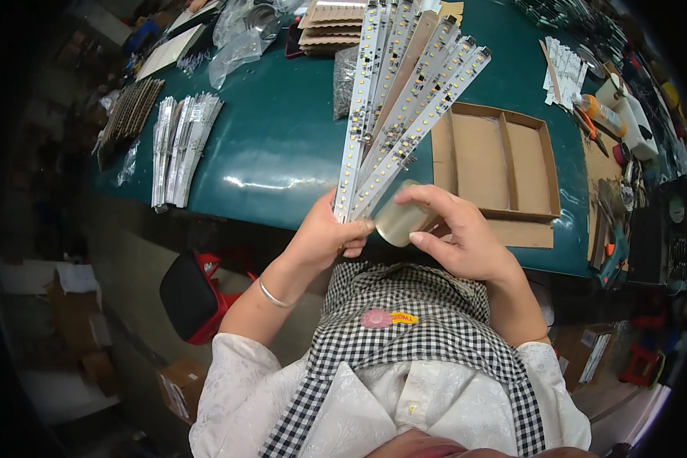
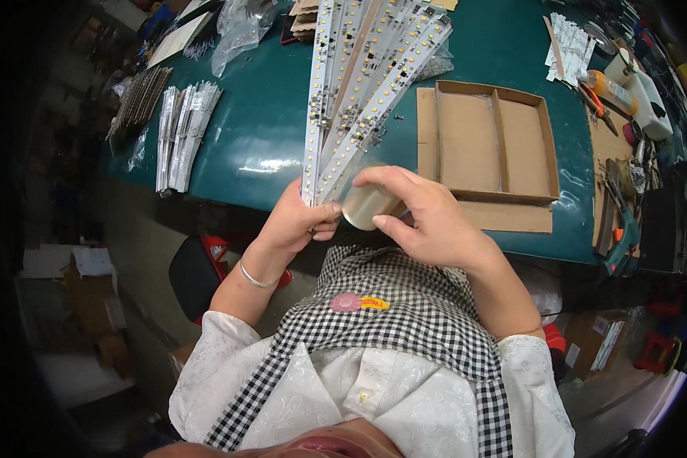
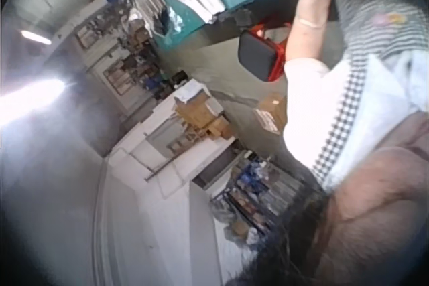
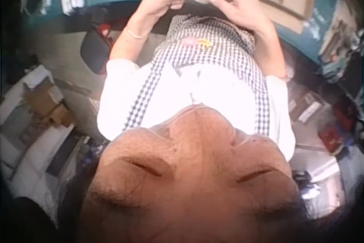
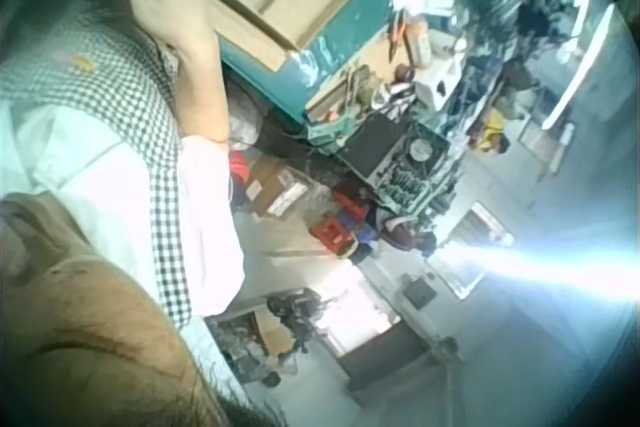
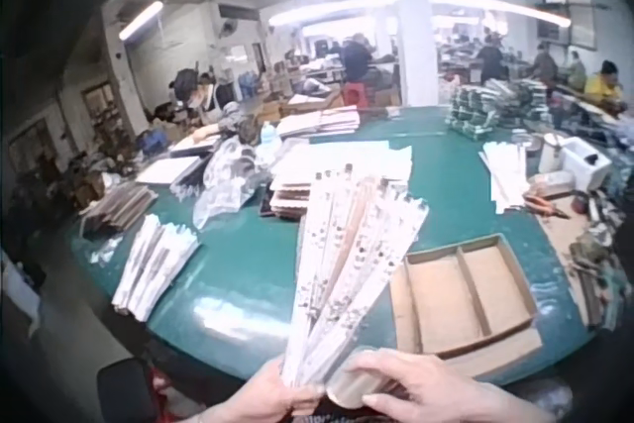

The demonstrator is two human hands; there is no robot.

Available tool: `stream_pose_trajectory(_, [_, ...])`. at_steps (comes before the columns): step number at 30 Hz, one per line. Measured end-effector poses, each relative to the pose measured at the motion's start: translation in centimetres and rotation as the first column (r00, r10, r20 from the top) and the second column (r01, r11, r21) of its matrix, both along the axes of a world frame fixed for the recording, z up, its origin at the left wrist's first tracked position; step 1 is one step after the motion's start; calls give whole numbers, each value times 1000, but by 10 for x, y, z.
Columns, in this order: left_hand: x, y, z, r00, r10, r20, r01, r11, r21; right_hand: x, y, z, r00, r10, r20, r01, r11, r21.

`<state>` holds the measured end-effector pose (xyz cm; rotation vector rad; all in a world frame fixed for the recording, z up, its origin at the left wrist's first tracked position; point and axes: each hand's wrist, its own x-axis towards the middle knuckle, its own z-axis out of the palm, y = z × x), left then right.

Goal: The person bundles LED light strips with clear tape and places them in a cardboard tray. They then use a hot glue gun to apply glue to individual LED strips and attach small metal components to them.

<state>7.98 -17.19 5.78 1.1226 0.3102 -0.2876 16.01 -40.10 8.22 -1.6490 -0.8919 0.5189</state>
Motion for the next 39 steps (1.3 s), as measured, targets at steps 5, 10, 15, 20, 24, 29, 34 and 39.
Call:
stream_pose_trajectory(5, [-8, -10, 12, 997, -67, 38, 70, 994, -83, 1, -7, 2, 998, -67, -1, 67, 997, 34])
stream_pose_trajectory(10, [-8, -13, 16, 992, -102, 68, 106, 993, -48, -10, -10, 5, 980, -197, 15, 197, 979, -45])
stream_pose_trajectory(15, [-9, -13, 17, 971, -227, 73, 224, 973, 48, 2, -13, -44, 987, -158, 2, 158, 987, -21])
stream_pose_trajectory(20, [-8, -10, 19, 851, -424, 311, 274, 862, 425, 39, -1, -29, 661, 113, -742, -96, 993, 66])
stream_pose_trajectory(24, [-9, 0, 37, 707, -683, 186, 216, 458, 862, 53, 6, 20, 517, 442, -733, -419, 878, 234])
stream_pose_trajectory(29, [-12, 1, 67, 629, -768, 121, 157, 278, 948, 87, -5, 15, 354, 645, -677, -768, 613, 183])
stream_pose_trajectory(34, [-6, -2, 82, 642, -765, 42, -1, 54, 999, 88, -8, 65, 476, 637, -607, -836, 541, -88])
stream_pose_trajectory(39, [11, -6, 77, 639, -733, 235, -211, 127, 969, 53, 12, 103, 786, 305, -538, -485, 844, -230])
